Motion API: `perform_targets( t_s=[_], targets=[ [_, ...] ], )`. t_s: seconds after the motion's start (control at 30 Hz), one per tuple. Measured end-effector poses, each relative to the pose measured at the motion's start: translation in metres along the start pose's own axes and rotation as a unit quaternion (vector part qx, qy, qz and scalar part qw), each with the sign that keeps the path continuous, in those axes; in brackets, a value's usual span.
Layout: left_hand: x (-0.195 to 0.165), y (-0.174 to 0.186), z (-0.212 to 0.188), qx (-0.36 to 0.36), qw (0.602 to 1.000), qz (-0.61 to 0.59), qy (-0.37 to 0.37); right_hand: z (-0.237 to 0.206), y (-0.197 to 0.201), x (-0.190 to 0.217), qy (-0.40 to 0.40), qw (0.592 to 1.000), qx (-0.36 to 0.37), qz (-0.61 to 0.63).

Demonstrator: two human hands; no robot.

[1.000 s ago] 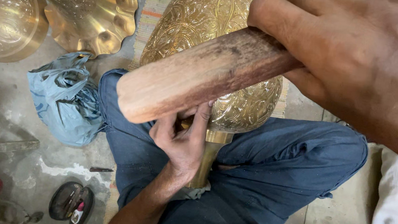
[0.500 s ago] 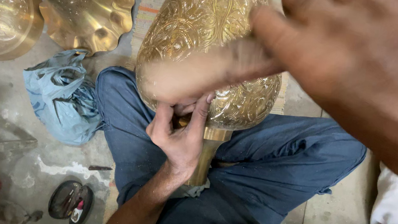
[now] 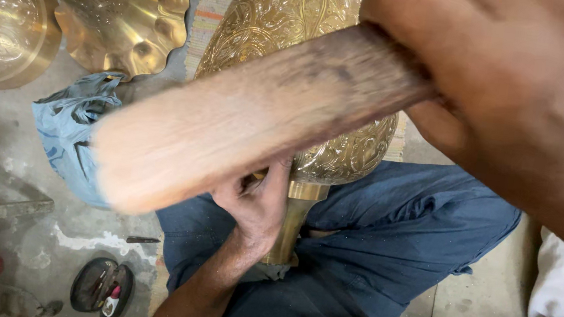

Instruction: The person sits on the floor with a large engraved brass vase held between their legs and hammers a small punch against the vase's embossed surface using a wooden mallet, repositioning the punch by hand to work different areas of the pattern.

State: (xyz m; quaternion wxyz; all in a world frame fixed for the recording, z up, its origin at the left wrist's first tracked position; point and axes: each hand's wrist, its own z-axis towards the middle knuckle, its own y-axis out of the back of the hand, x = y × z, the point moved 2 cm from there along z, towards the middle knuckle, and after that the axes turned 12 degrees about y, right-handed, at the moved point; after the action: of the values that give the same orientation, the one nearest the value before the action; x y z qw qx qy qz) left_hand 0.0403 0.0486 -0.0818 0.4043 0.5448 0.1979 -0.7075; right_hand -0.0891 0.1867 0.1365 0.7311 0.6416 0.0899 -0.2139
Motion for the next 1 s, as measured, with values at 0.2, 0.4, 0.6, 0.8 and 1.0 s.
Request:
perform_targets(
  t_s=[0.2,0.4,0.6,0.8,1.0],
  targets=[
    [0.003,0.002,0.000,0.022,0.998,-0.012,0.052,-0.009,-0.014,0.003,0.063,0.985,0.062,-0.145],
    [-0.007,0.000,0.004,0.066,0.994,-0.068,0.061,-0.005,-0.007,0.007,0.061,0.980,0.063,-0.180],
    [-0.012,0.002,0.006,0.029,0.999,0.022,-0.008,0.001,0.000,0.003,0.030,0.995,0.036,-0.083],
    [-0.013,0.002,0.008,0.046,0.999,-0.011,0.006,-0.016,-0.011,0.009,0.016,0.988,0.081,-0.133],
    [-0.016,0.000,0.009,0.074,0.996,-0.040,0.029,-0.007,-0.003,0.010,0.011,0.975,0.117,-0.188]
  ],
)
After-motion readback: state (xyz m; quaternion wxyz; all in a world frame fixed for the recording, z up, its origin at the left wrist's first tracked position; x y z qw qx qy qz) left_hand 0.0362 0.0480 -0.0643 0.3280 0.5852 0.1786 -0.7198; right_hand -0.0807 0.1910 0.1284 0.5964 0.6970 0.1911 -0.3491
